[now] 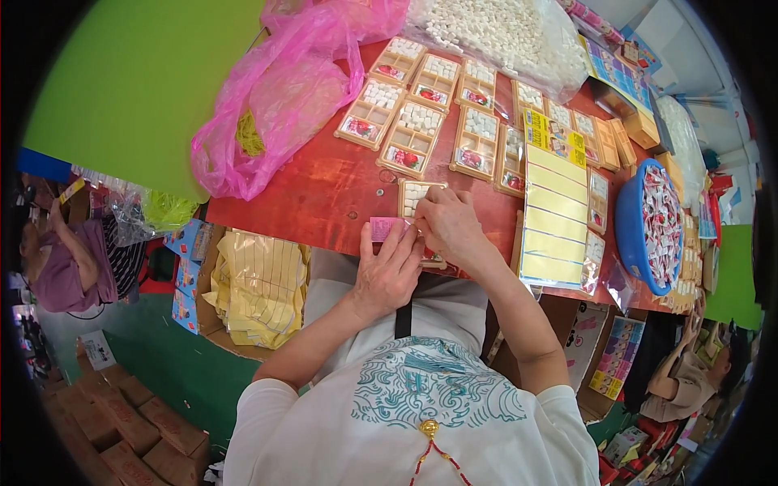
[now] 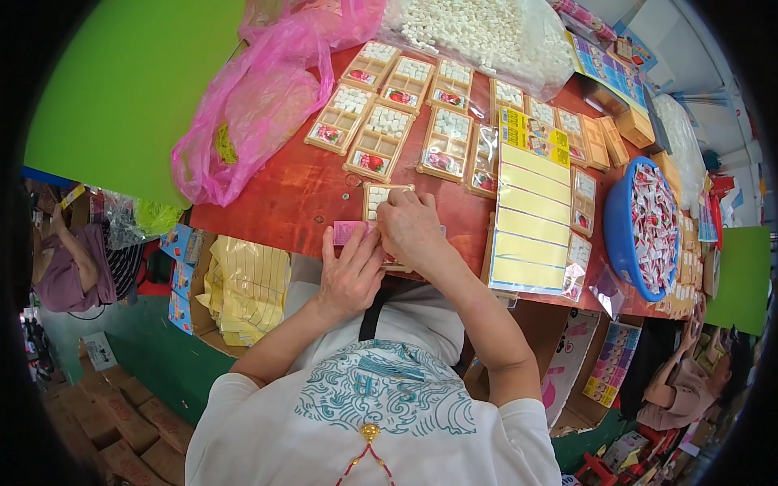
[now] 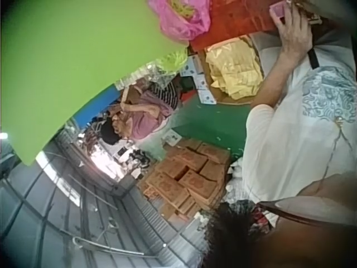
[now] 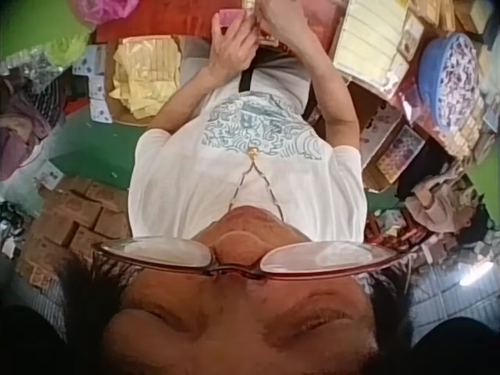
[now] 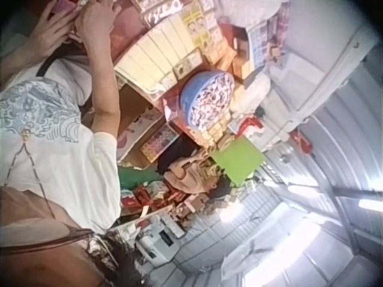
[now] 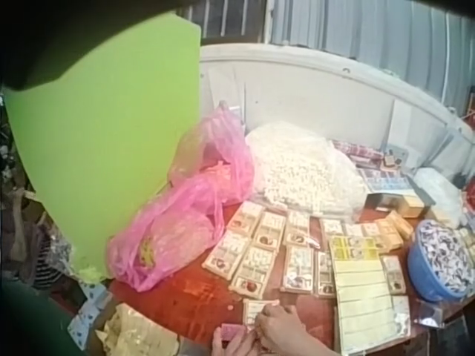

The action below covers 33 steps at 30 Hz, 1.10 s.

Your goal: Packaging small white blocks into plastic trays and applying decorative paper labels.

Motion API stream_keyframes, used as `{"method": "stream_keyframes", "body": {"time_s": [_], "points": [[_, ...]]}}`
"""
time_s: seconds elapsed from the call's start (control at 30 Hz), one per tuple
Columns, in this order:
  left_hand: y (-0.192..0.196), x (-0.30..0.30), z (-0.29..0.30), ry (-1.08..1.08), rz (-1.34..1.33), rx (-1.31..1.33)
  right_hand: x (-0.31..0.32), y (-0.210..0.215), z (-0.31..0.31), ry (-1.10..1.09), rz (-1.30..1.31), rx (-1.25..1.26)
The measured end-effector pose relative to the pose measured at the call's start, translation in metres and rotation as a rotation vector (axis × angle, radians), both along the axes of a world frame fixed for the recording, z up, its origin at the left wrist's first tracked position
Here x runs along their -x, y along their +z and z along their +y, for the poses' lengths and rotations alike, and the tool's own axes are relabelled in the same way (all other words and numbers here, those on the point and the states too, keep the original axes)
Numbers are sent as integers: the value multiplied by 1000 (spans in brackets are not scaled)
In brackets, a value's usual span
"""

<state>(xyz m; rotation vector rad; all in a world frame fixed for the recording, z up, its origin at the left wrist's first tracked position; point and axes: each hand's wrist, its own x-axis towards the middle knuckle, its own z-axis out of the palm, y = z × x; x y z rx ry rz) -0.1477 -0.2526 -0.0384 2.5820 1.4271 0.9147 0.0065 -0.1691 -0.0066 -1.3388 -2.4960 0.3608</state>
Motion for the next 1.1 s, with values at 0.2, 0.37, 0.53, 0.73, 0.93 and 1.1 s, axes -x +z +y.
{"method": "stream_keyframes", "body": {"time_s": [0.2,0.37,0.53,0.73,0.93,1.1], "points": [[-3,0,2,-31,44,-8,1,-2,-5,-31,-14,-44],[-1,1,6,-38,76,-16,-5,26,-14,-195,12,-218],[-2,3,10,-71,90,-21,-19,19,-38,-49,46,-334],[-2,4,14,-147,133,-22,-18,-1,-58,-80,-66,-312],[0,8,13,-164,193,-57,-20,14,-21,-214,-42,-279],[6,14,-4,-204,136,38,-16,-6,-1,-148,-3,-198]]}}
